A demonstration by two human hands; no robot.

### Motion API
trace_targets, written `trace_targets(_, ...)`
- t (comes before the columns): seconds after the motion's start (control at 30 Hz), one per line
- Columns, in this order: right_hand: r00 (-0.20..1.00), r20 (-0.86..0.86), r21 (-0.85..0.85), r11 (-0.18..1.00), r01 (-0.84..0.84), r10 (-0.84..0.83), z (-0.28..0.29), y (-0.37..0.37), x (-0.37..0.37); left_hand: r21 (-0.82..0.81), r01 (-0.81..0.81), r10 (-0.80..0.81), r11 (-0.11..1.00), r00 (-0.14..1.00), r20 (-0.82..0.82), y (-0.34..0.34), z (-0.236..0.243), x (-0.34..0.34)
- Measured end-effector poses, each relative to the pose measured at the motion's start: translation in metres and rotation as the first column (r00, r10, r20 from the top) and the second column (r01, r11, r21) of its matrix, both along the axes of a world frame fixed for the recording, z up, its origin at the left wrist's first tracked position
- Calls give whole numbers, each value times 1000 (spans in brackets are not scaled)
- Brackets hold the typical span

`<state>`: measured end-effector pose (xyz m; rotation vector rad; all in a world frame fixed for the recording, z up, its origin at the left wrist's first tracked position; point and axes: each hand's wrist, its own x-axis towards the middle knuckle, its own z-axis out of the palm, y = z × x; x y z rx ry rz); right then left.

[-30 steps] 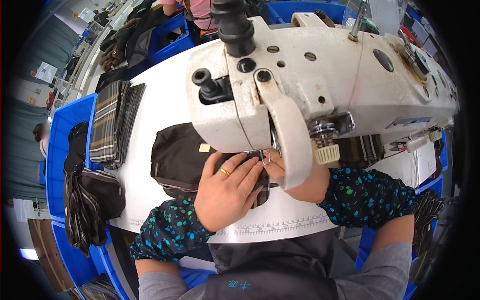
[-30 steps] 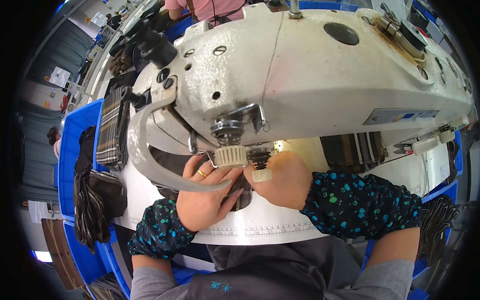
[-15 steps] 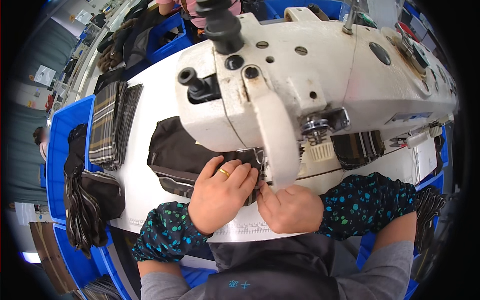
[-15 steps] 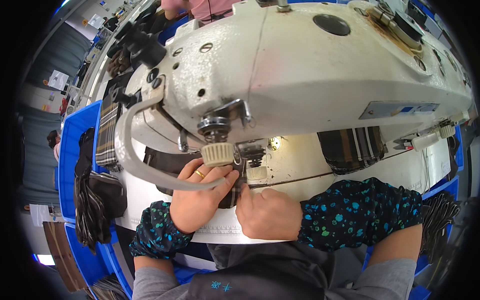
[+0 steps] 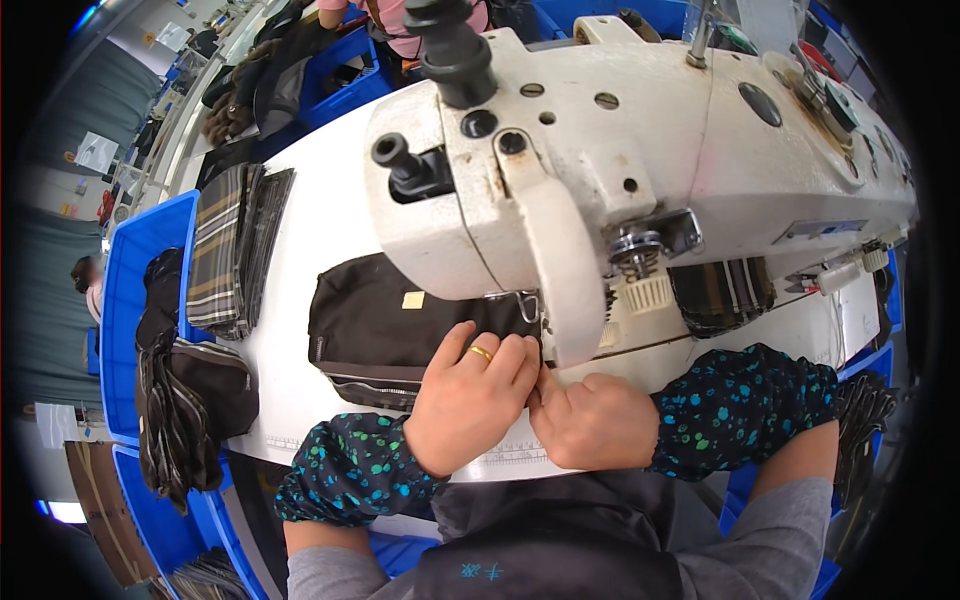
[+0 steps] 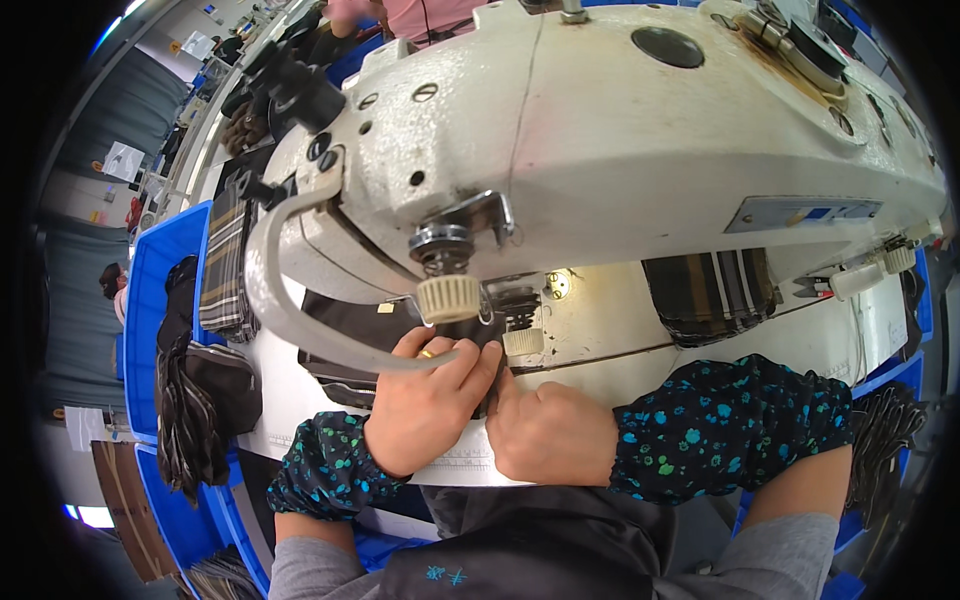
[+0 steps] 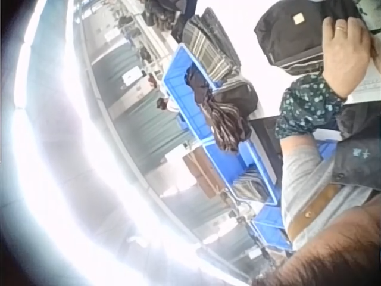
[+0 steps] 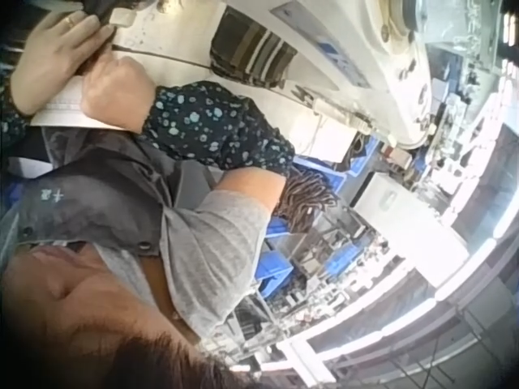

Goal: Sewing parts of a leather or fabric clutch bag using an industrial sewing machine.

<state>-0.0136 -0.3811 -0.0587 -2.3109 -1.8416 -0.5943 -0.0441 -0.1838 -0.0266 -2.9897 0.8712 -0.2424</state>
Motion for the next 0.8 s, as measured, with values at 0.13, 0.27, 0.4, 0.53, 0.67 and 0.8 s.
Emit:
trace_targets(0.13, 998, 44, 47, 998, 47, -49, -6, 4, 8, -42, -1, 4, 999, 997, 77, 0, -6, 16)
trace_targets(0.27, 997, 57, 109, 993, 36, -42, -4, 6, 22, -153, 14, 6, 988, 991, 133, 6, -17, 30)
trace_targets(0.4, 997, 70, 124, 992, 30, -39, -5, 6, 25, -193, -15, 35, 981, 994, 103, 7, -19, 29)
trace_targets(0.53, 997, 21, 21, 997, 79, -80, -5, 3, 19, -309, -48, 56, 950, 998, 18, 9, -15, 20)
trace_targets(0.67, 997, 17, -74, 994, 80, -79, -4, 4, 16, -413, -115, 115, 903, 993, -25, 7, -16, 19)
trace_targets(0.8, 997, 13, -63, 995, 76, -75, -8, 4, 18, -417, -120, 129, 901, 992, -7, 1, -19, 18)
